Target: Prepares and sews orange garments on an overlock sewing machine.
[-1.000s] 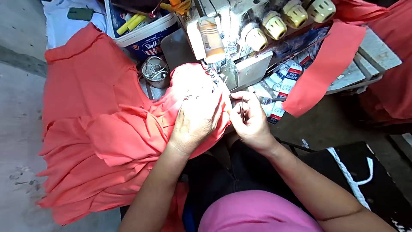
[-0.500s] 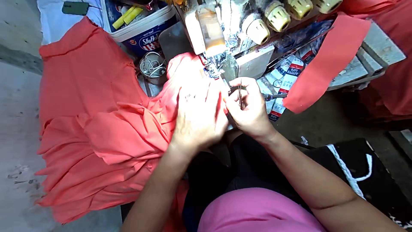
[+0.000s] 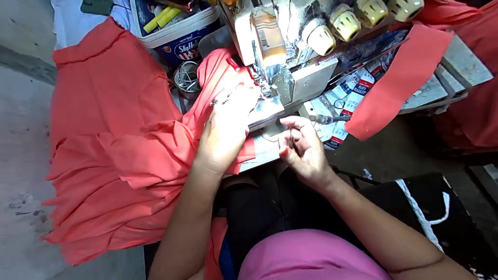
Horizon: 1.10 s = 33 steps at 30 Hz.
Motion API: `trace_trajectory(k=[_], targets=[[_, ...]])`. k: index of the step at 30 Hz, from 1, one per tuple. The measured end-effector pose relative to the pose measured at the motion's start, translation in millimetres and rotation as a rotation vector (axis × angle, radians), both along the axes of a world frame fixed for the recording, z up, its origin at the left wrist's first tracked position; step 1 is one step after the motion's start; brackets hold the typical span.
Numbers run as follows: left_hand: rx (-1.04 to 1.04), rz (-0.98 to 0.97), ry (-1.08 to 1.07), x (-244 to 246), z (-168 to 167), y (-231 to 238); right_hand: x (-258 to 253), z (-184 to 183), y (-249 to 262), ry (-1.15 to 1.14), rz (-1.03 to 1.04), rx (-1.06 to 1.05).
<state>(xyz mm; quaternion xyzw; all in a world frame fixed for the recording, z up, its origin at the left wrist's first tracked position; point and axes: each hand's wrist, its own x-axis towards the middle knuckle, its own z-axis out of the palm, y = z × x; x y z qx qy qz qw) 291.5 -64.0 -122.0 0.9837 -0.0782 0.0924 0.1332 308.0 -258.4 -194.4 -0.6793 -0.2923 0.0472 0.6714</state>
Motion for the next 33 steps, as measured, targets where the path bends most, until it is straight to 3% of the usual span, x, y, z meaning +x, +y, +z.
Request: trace_trajectory(k=[6,10,14,16,20,24,27,33], targets=[[-0.100,0.149,-0.120,-35,-14,-20,-28,-23,-30,0.086,0.055,-0.155],[-0.148,0.148,-0.116,-63,-7,-21,-37,-30,-45,0.105,0.023,-0.211],[-0.202,0.237,-0.229,-16,26,16,-46,-30,-44,0.091,0.034,-0.241],[-0.260,0.201,-0.178,23,31,32,-53,-26,-39,0.053,0.047,-0.264],[-0.175,0.281,0.197,65,29,35,-62,-22,-37,-0.121,-0.008,-0.331],[-0.189,0.265,0.176,47,32,48,-40,-11,-46,-0.291,-0.177,-0.440],[-0.358,0.263,0.143,17,38,59,-5,8,-42,-0.490,-0.294,-0.496],[-0.657,0.313,0.081,-17,47,52,43,55,-3,-0.743,-0.277,-0.768]])
